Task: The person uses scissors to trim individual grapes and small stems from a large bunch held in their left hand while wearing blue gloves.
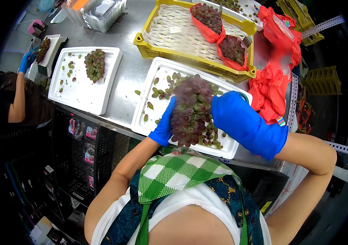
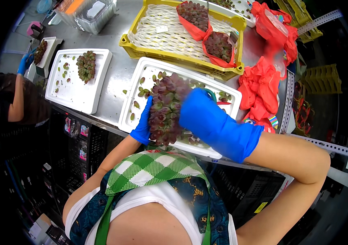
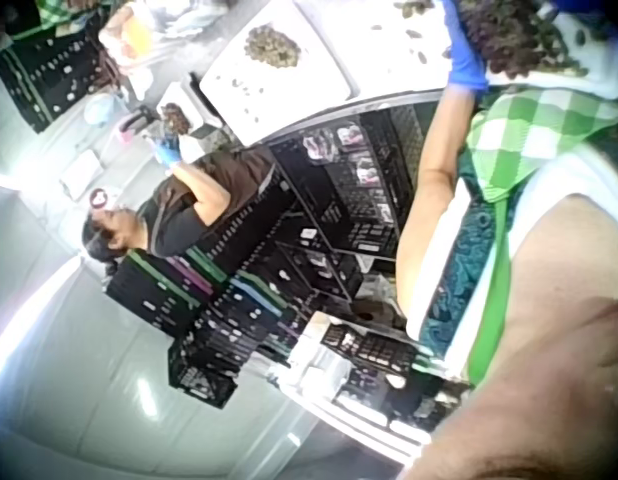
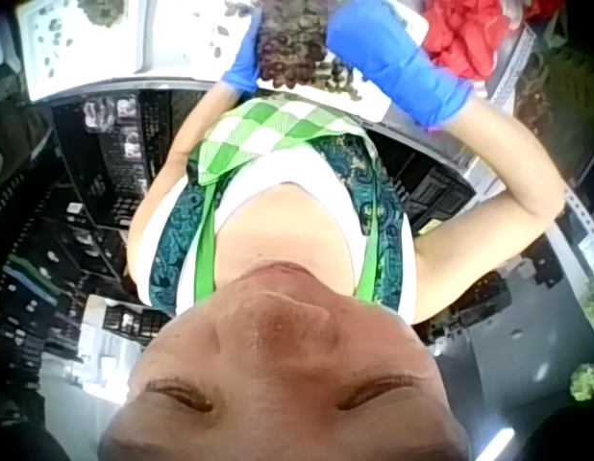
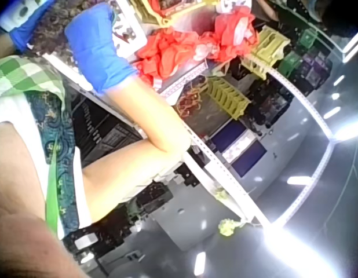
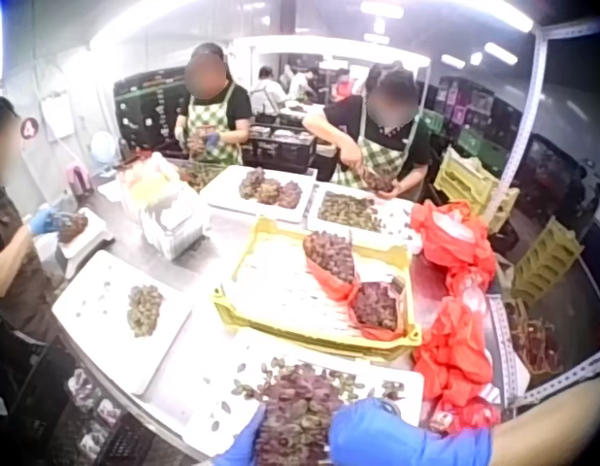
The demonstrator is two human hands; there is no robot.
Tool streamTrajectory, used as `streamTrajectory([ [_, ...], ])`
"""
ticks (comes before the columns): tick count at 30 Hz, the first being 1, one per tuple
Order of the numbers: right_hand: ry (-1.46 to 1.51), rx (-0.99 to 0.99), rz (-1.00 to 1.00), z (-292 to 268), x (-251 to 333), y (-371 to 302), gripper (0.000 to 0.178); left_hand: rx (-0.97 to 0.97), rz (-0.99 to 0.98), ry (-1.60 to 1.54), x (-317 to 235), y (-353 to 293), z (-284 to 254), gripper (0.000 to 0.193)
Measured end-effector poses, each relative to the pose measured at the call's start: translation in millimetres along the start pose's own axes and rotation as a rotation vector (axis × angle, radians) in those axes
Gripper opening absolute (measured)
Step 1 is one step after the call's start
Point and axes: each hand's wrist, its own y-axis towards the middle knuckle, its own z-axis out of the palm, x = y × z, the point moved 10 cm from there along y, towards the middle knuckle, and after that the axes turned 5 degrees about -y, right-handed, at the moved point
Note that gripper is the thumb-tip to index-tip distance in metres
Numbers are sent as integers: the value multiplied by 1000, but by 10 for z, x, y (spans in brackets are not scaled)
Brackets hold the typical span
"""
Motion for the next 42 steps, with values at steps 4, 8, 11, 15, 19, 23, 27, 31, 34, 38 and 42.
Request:
streamTrajectory([
  [4, -145, 9, -71, 66, 91, 4, 8, -4, 17, 14, -19, -6, 22, 63],
  [8, -96, -23, -91, 30, 88, 43, 8, -4, 37, 17, -46, 19, -80, 61],
  [11, -122, -76, -57, -12, 70, 53, 8, -13, 31, 8, -45, 24, -147, 60],
  [15, -43, -130, -50, -33, 37, 56, 9, -22, 25, -15, -27, 27, -128, 60],
  [19, 207, -124, -34, 9, -55, 32, 12, -17, 4, -19, -16, 47, -145, 60],
  [23, 336, -177, 36, -158, -198, -111, 20, 9, 43, -32, -65, 38, -90, 63],
  [27, 368, 5, 229, 13, -307, -191, 23, 38, 69, -48, -124, 13, -43, 67],
  [31, 824, 123, 283, 202, -239, -173, 34, 67, 98, -122, -156, -30, -34, 70],
  [34, 1248, -32, 505, 514, -15, -215, 34, 101, 197, -35, -245, -55, 30, 68],
  [38, 1708, -353, 858, 809, 81, -200, 37, 28, 279, -40, -230, -94, -102, 63],
  [42, 1569, -458, 1095, 778, 118, -209, 44, -118, 384, 53, -230, -163, -415, 57],
])
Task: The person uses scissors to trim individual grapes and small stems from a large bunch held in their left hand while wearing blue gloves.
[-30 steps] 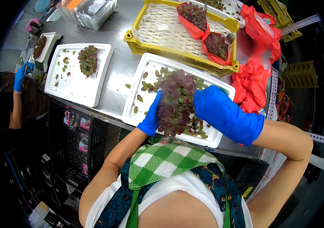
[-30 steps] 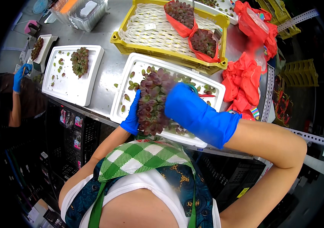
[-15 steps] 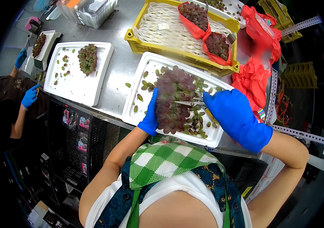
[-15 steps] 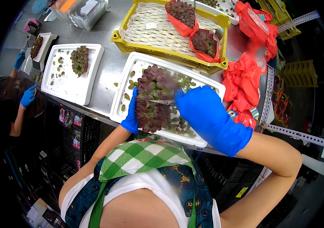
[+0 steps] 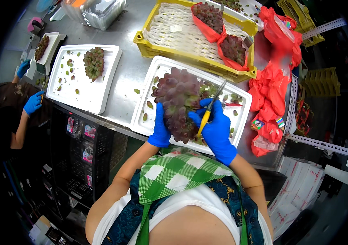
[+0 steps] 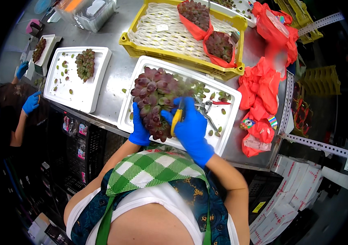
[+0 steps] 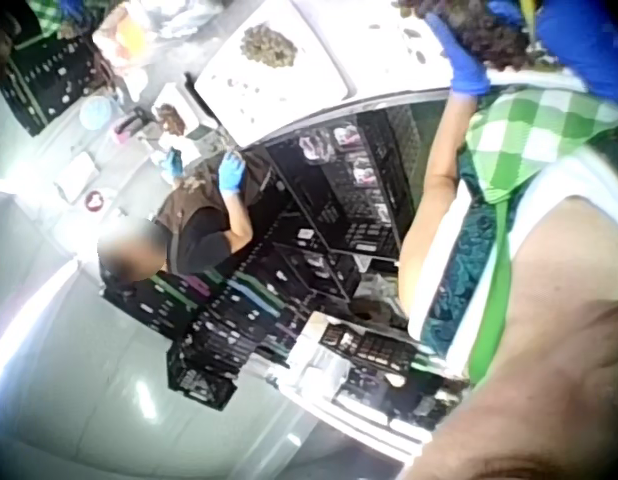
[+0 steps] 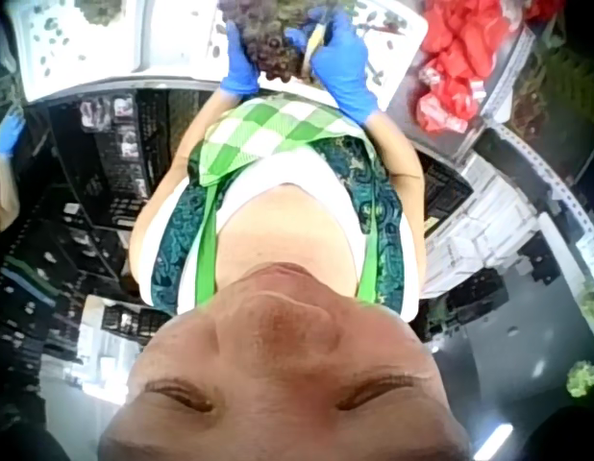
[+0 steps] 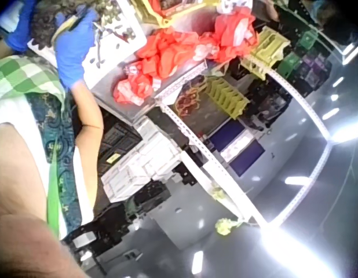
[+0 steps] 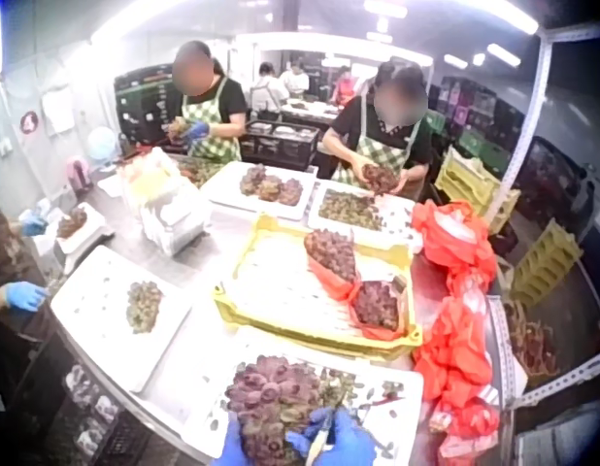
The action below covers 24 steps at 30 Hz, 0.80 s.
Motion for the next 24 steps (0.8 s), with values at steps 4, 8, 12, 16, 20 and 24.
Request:
streamTrajectory([
  [4, -118, -160, -37, -6, 36, -38, 40, -43, 155, 70, -145, -44, -17, 57],
  [8, 120, -172, 5, 30, -54, -11, 35, -53, 180, 67, -240, -67, 90, 58],
  [12, 323, -138, 33, 90, -137, 41, 34, -18, 156, 43, -261, -38, 164, 59],
  [16, 410, -90, 89, 136, -171, 40, 33, 10, 127, -49, -240, -15, 180, 61],
  [20, 601, -42, 171, 74, -182, 10, 32, 14, 100, -113, -231, 17, 126, 63],
  [24, 77, -50, -149, -326, 22, -1, 43, -31, 138, -90, -337, 37, 123, 65],
])
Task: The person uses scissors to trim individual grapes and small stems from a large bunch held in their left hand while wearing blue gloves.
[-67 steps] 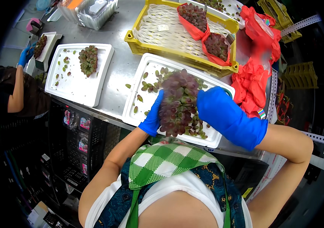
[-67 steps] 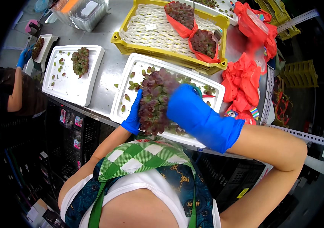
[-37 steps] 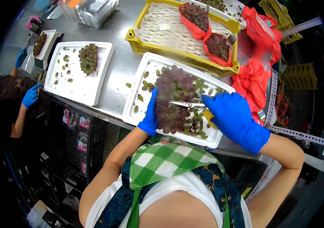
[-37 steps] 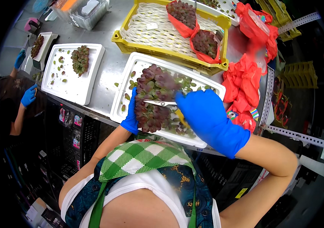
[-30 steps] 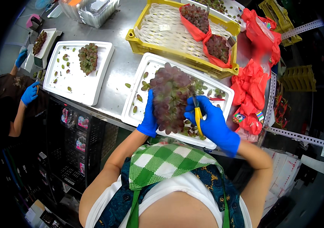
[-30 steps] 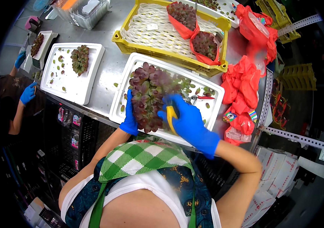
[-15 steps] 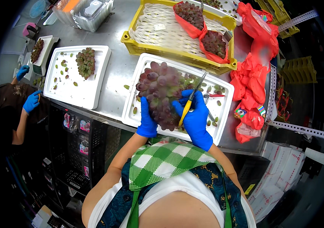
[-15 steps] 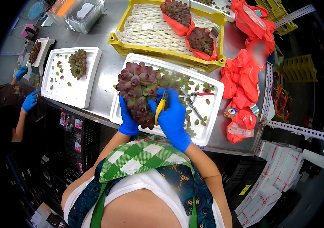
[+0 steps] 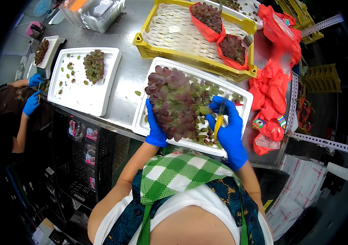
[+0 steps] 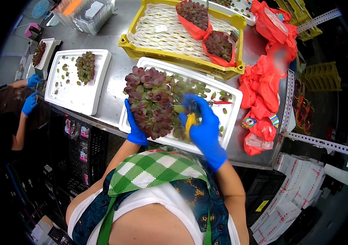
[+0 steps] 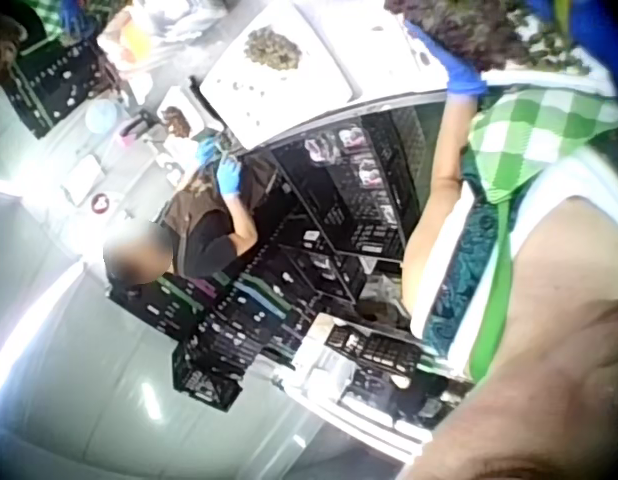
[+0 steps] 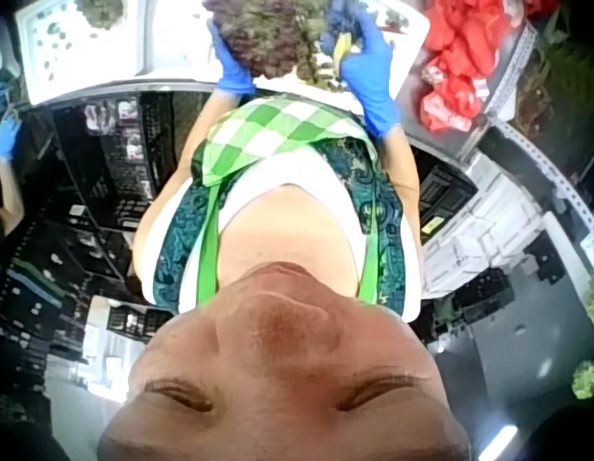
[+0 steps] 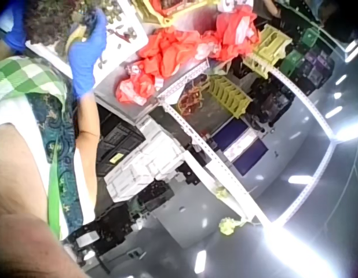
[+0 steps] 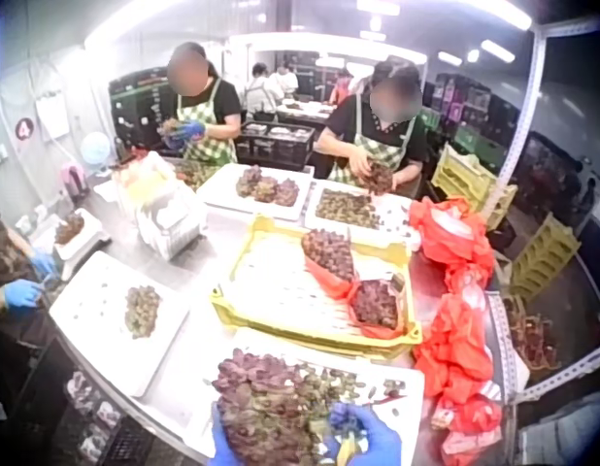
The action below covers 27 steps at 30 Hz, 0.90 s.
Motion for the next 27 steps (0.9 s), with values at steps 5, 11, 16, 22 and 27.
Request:
streamTrajectory([
  [5, -880, 354, -277, 2, 273, -32, 61, -43, 14, 56, -121, -47, 4, 64],
  [11, -947, 436, -301, 128, 342, -21, 59, -76, 39, 64, -106, -95, -59, 62],
  [16, -812, 489, -285, 170, 408, -18, 53, -94, 68, 120, -125, -152, -114, 61],
  [22, -806, 697, -222, 238, 394, -12, 41, -81, 61, 110, -109, -170, -110, 59],
  [27, -794, 683, -332, 219, 508, 29, 28, -59, 61, 115, -84, -162, -82, 57],
])
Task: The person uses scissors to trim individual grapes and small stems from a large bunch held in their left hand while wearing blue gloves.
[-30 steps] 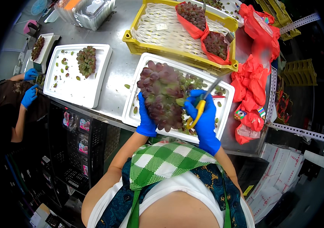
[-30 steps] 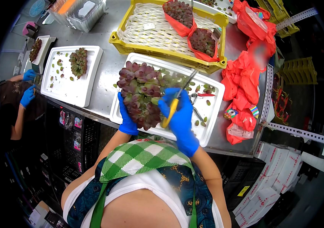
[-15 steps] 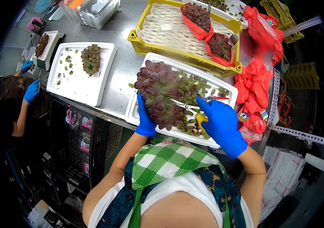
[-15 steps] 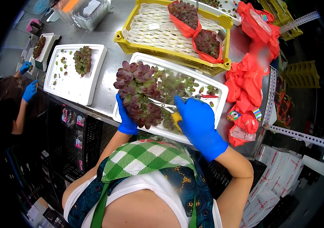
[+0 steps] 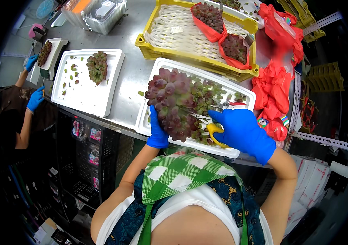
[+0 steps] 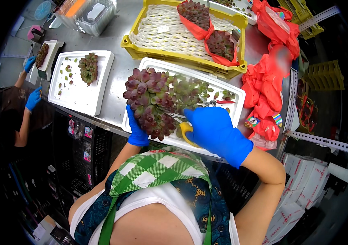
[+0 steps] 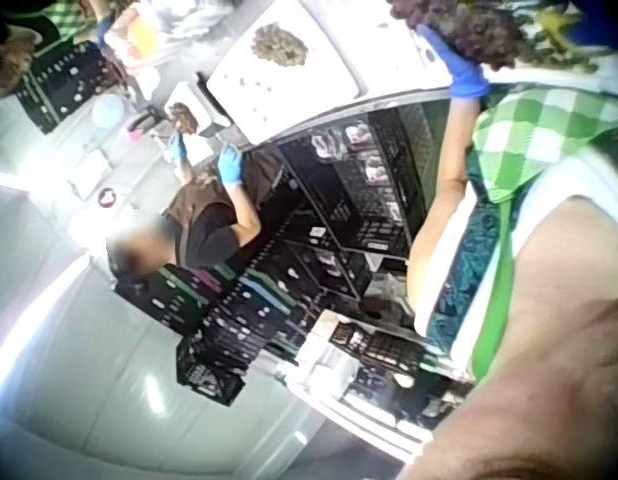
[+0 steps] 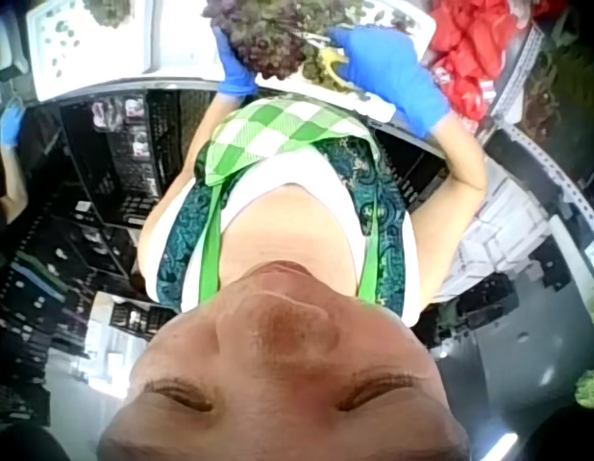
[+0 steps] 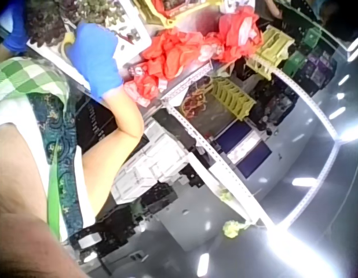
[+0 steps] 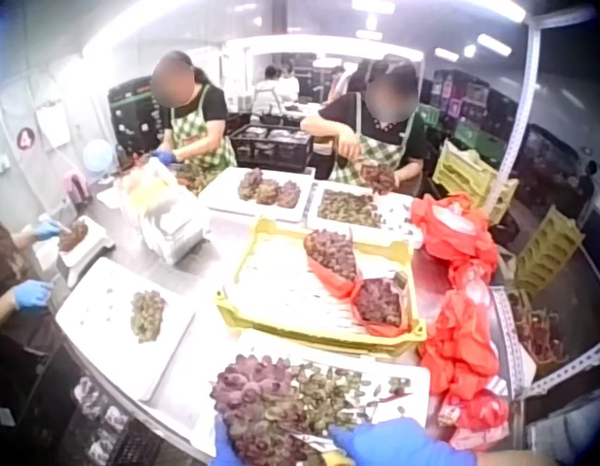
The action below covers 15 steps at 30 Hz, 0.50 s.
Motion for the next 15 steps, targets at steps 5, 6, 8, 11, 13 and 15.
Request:
streamTrajectory([
  [5, 26, 105, 36, 46, -14, 48, 25, 26, 11, 15, 5, 10, -38, 57],
  [6, 42, 131, 41, 69, -16, 52, 25, 45, 8, 14, 12, 15, -45, 58],
  [8, 61, 125, 39, 114, -31, 58, 25, 61, 16, 3, 14, 17, -29, 58],
  [11, 68, 131, 39, 149, -32, 81, 25, 68, 20, 6, 7, 11, -36, 57],
  [13, 54, 143, 44, 168, -22, 100, 25, 62, 13, 19, 16, 14, -54, 57],
  [15, 58, 146, 56, 178, -16, 114, 27, 56, 8, -19, 27, 23, -68, 56],
])
